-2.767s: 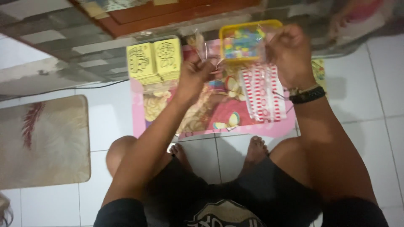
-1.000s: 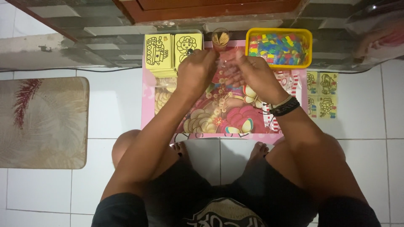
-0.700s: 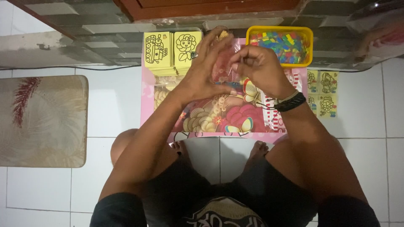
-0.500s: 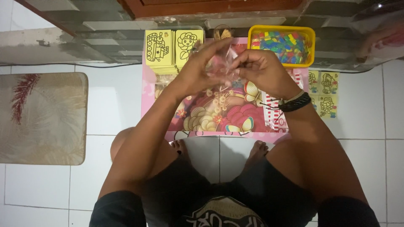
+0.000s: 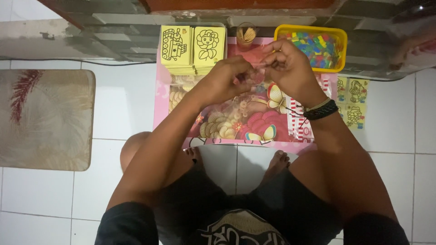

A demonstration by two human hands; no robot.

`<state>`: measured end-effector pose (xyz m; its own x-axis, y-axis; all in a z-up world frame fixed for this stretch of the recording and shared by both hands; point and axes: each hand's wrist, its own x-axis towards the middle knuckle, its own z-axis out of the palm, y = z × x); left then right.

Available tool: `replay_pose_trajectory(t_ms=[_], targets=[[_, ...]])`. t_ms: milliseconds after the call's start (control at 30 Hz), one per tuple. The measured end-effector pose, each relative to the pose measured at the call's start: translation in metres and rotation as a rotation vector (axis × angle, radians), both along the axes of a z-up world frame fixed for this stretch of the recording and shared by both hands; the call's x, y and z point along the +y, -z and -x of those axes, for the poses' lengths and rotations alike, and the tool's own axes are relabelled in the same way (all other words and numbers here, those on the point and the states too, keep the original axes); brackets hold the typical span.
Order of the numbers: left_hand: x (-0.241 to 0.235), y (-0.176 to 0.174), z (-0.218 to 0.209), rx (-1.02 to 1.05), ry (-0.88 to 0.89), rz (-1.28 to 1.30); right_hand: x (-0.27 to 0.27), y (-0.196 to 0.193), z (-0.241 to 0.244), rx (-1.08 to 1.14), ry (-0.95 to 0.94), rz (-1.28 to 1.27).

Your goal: The person sits on the floor and packs yellow cards with cartoon drawings into small clear plastic bags. They pick up a card, place it into a bag, and then add small colorful items from a yellow container into the same bag. The person then places the filled bags onto the floor.

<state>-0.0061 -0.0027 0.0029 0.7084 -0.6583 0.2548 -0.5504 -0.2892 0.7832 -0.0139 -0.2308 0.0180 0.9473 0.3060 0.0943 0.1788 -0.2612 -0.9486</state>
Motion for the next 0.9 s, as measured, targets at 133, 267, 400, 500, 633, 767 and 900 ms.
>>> replay_pose_trajectory(t_ms=[133,267,400,500,633,767,900], targets=[[-0.002,0.031,-0.007,-0.003,-0.061,-0.201,0.000,0.010,-0.003,-0.012,-0.019,0.104],[0.008,0.051,-0.007,0.108,-0.073,-0.340,-0.001,0.032,-0.011,0.030,-0.082,0.026],[0.024,0.052,0.005,0.205,-0.048,-0.507,0.011,0.053,-0.019,-0.035,-0.048,0.207],[0.034,0.064,0.013,0.247,0.027,-0.561,0.033,0.073,-0.038,-0.228,-0.034,0.381],[0.043,0.060,0.026,0.241,0.161,-0.820,0.094,0.078,-0.058,-0.643,-0.225,0.377],[0.060,0.043,0.035,0.266,0.146,-0.765,0.160,0.091,-0.079,-0.472,-0.295,0.571],[0.061,-0.031,0.047,0.742,-0.105,-0.757,0.198,0.128,-0.110,-0.560,-0.331,0.748]])
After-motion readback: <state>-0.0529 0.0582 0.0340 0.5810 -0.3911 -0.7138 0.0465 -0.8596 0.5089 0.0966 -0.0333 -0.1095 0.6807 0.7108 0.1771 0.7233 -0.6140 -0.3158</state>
